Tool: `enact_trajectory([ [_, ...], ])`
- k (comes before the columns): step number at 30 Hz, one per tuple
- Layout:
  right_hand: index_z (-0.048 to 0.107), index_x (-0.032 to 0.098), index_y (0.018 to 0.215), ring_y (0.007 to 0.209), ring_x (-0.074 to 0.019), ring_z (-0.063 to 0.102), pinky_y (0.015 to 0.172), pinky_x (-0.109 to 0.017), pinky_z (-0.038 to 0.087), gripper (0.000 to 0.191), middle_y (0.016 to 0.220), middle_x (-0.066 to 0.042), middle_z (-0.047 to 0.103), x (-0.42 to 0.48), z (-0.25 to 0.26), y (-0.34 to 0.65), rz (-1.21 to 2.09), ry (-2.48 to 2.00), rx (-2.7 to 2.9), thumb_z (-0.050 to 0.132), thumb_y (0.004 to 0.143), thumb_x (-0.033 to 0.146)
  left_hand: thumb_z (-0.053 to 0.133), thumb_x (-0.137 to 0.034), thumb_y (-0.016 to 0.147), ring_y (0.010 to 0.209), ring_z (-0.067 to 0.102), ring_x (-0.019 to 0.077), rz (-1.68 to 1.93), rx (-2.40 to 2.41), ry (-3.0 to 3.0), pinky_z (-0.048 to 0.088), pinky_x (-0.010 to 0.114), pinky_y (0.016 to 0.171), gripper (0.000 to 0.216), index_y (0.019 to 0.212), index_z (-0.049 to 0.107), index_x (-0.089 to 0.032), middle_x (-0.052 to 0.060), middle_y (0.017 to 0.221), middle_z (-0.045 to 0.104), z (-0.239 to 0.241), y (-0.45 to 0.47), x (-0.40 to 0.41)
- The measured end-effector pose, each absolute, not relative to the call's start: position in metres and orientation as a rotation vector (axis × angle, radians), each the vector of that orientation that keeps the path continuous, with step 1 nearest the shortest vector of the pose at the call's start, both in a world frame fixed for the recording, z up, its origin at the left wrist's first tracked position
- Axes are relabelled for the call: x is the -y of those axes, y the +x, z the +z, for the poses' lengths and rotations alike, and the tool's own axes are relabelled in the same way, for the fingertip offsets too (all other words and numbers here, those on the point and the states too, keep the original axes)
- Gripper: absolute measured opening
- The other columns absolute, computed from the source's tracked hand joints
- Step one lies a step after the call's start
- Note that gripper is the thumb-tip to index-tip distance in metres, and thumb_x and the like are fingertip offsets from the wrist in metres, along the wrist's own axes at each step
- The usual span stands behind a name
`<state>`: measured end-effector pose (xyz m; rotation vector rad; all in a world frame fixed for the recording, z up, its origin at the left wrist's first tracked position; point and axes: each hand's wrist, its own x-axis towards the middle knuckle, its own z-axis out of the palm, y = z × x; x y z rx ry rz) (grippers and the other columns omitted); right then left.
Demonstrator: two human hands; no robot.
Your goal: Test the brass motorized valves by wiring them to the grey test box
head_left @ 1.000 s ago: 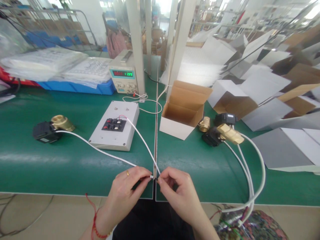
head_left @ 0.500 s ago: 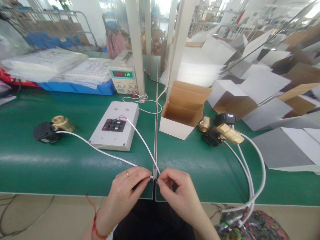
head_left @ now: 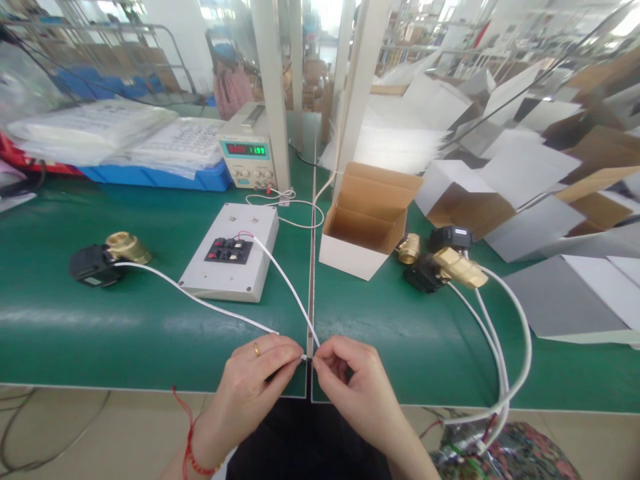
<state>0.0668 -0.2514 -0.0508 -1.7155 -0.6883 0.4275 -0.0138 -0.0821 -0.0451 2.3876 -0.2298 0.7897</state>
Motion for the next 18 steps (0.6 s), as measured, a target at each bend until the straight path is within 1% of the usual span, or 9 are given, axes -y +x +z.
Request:
enact_trajectory([
  [5, 0.062, 0.020, 0.071, 0.055, -0.0124, 0.049, 0.052, -0.021, 0.036, 0.024, 0.064, 0.003, 0.057, 0.2530, -0.0521, 0.0670, 0.391, -1.699, 0.710, 0.052, 0.092, 0.025, 0.055, -0.021, 0.104, 0.076, 0.072, 0.0079, 0.716, 0.180, 2.365, 0.055, 0.015, 0.076, 0.013, 0.095, 0.064, -0.022, -0.004, 0.084, 0.074, -0.0439, -0.0157, 0.0822],
  [7, 0.068, 0.020, 0.078, 0.055, -0.0131, 0.051, 0.052, -0.022, 0.037, 0.024, 0.066, 0.002, 0.061, 0.2541, -0.0523, 0.0675, 0.386, -1.681, 0.692, 0.053, 0.096, 0.027, 0.057, -0.022, 0.103, 0.071, 0.070, 0.0069, 0.699, 0.141, 2.351, 0.054, 0.015, 0.071, 0.011, 0.096, 0.065, -0.022, -0.005, 0.082, 0.073, -0.0430, -0.0167, 0.0825],
  [9, 0.072, 0.020, 0.089, 0.056, -0.0140, 0.055, 0.052, -0.022, 0.040, 0.023, 0.070, 0.000, 0.065, 0.2554, -0.0523, 0.0679, 0.399, -1.646, 0.661, 0.053, 0.099, 0.028, 0.059, -0.021, 0.102, 0.068, 0.068, 0.0058, 0.698, 0.109, 2.339, 0.052, 0.014, 0.068, 0.008, 0.098, 0.065, -0.023, -0.006, 0.082, 0.071, -0.0424, -0.0174, 0.0829],
  [11, 0.073, 0.020, 0.096, 0.057, -0.0140, 0.056, 0.052, -0.021, 0.041, 0.019, 0.073, 0.000, 0.066, 0.2565, -0.0524, 0.0679, 0.407, -1.612, 0.641, 0.055, 0.098, 0.028, 0.059, -0.020, 0.101, 0.066, 0.067, 0.0052, 0.710, 0.087, 2.336, 0.052, 0.013, 0.068, 0.007, 0.101, 0.065, -0.023, -0.006, 0.082, 0.071, -0.0422, -0.0176, 0.0833],
  [13, 0.072, 0.021, 0.095, 0.058, -0.0132, 0.055, 0.051, -0.020, 0.039, 0.013, 0.074, 0.001, 0.064, 0.2573, -0.0528, 0.0674, 0.391, -1.608, 0.670, 0.060, 0.094, 0.025, 0.059, -0.020, 0.101, 0.067, 0.067, 0.0049, 0.725, 0.066, 2.341, 0.052, 0.012, 0.069, 0.008, 0.105, 0.064, -0.023, -0.007, 0.083, 0.072, -0.0424, -0.0176, 0.0835],
  [15, 0.071, 0.021, 0.089, 0.058, -0.0122, 0.052, 0.050, -0.020, 0.037, 0.009, 0.075, 0.002, 0.061, 0.2579, -0.0536, 0.0667, 0.365, -1.624, 0.709, 0.062, 0.091, 0.021, 0.060, -0.020, 0.100, 0.067, 0.068, 0.0045, 0.730, 0.040, 2.349, 0.053, 0.012, 0.071, 0.010, 0.108, 0.063, -0.024, -0.007, 0.085, 0.073, -0.0424, -0.0179, 0.0834],
  [18, 0.067, 0.021, 0.081, 0.060, -0.0126, 0.049, 0.053, -0.022, 0.035, 0.013, 0.074, 0.003, 0.057, 0.2584, -0.0554, 0.0663, 0.346, -1.652, 0.738, 0.061, 0.093, 0.020, 0.060, -0.019, 0.099, 0.066, 0.068, 0.0042, 0.724, 0.021, 2.356, 0.053, 0.012, 0.073, 0.012, 0.110, 0.063, -0.024, -0.008, 0.086, 0.074, -0.0421, -0.0188, 0.0832],
])
